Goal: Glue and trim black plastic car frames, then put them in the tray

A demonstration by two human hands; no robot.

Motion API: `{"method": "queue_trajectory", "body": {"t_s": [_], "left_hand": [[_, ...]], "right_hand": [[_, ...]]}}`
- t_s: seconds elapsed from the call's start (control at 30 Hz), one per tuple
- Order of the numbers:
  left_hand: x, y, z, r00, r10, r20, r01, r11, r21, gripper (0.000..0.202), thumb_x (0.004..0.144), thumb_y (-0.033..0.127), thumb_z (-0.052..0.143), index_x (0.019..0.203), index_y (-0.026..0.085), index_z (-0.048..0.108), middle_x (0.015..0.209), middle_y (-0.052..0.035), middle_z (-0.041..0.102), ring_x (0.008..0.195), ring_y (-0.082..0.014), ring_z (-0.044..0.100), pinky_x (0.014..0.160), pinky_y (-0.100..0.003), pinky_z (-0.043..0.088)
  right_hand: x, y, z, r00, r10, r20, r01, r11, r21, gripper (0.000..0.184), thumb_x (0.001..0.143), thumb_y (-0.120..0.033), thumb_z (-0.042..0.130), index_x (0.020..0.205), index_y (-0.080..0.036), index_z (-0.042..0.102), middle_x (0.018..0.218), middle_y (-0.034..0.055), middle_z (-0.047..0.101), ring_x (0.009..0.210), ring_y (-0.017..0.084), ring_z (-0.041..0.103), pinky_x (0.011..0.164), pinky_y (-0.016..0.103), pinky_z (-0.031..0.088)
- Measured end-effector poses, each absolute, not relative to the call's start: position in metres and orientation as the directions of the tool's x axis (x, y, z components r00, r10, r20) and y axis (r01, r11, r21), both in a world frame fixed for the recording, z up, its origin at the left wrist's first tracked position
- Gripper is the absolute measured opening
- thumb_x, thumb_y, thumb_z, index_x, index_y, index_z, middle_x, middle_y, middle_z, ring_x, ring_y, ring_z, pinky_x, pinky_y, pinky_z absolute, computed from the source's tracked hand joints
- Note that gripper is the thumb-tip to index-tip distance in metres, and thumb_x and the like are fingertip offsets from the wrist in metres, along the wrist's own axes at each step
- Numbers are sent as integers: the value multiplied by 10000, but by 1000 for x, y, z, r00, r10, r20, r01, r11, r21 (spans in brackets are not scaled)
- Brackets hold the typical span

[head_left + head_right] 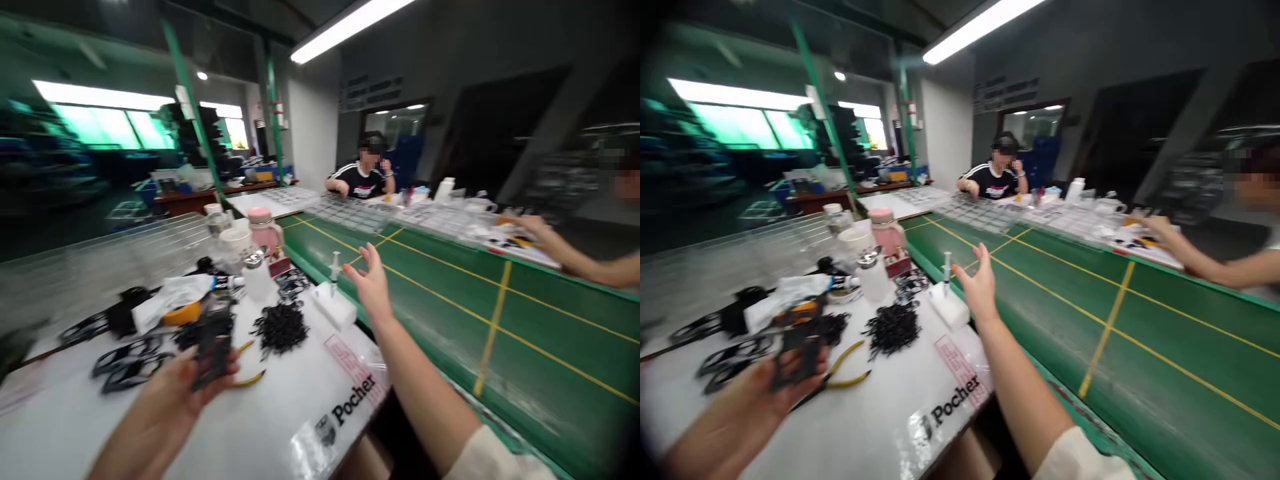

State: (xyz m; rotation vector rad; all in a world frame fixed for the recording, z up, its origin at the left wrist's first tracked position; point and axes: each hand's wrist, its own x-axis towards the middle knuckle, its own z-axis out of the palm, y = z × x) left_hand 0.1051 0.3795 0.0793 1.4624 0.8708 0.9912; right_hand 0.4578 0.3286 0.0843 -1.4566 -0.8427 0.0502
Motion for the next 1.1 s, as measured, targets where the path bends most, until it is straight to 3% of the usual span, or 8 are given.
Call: {"method": "queue_trajectory", "body": {"t_s": [0.13,0.37,0.6,0.73,0.83,0.93,1.03,1.1], "left_hand": [[108,370,79,598,786,-159,-111,278,954,458,664,569,789,967,228,741,980,-80,727,911,-243,670,801,-350,559],[118,372,72,541,815,-206,26,229,973,546,618,398,861,1055,132,671,1016,-113,705,878,-204,659,766,-291,534],[123,364,69,475,874,-107,173,26,985,527,605,404,872,1036,157,693,982,-88,713,916,-228,658,810,-312,531],[121,362,71,448,891,-68,145,3,989,523,606,416,871,1032,165,703,946,-77,716,884,-212,657,773,-286,535],[120,363,74,419,905,-70,123,19,992,496,603,394,874,1002,152,707,899,-70,715,834,-191,650,734,-264,527],[120,365,76,409,910,-64,116,17,993,488,603,379,876,997,143,708,891,-68,711,823,-179,638,726,-252,514],[120,365,78,408,910,-65,122,16,992,486,618,387,868,1004,140,708,899,-72,709,829,-179,632,720,-249,502],[121,365,77,413,907,-78,122,30,992,479,626,398,863,995,135,709,886,-75,708,818,-182,631,704,-251,496]], "right_hand": [[466,342,55,586,707,396,408,166,-898,683,726,-444,646,1328,-151,515,1155,145,682,1062,258,647,881,385,520],[451,338,52,547,729,412,520,90,-849,244,725,-391,690,815,-165,715,758,56,712,689,198,641,662,298,482],[418,325,92,642,388,662,508,432,-745,343,857,-329,651,1174,-251,544,937,83,670,836,214,696,809,364,541],[377,323,134,461,640,615,278,554,-785,503,837,-210,648,1305,-259,470,780,39,685,751,220,710,737,406,564],[342,328,150,276,783,557,74,561,-825,228,780,-108,603,989,-198,605,891,71,700,840,193,693,790,376,532],[312,330,152,240,761,603,-165,644,-747,141,693,-44,580,753,-170,559,827,43,651,697,124,597,690,297,474],[295,327,148,217,786,578,-427,610,-668,122,729,-218,643,748,-182,527,671,1,516,583,115,449,600,296,384],[293,324,143,130,817,562,-483,547,-684,357,794,-487,626,671,-185,479,591,-13,417,564,128,409,600,320,363]]}}
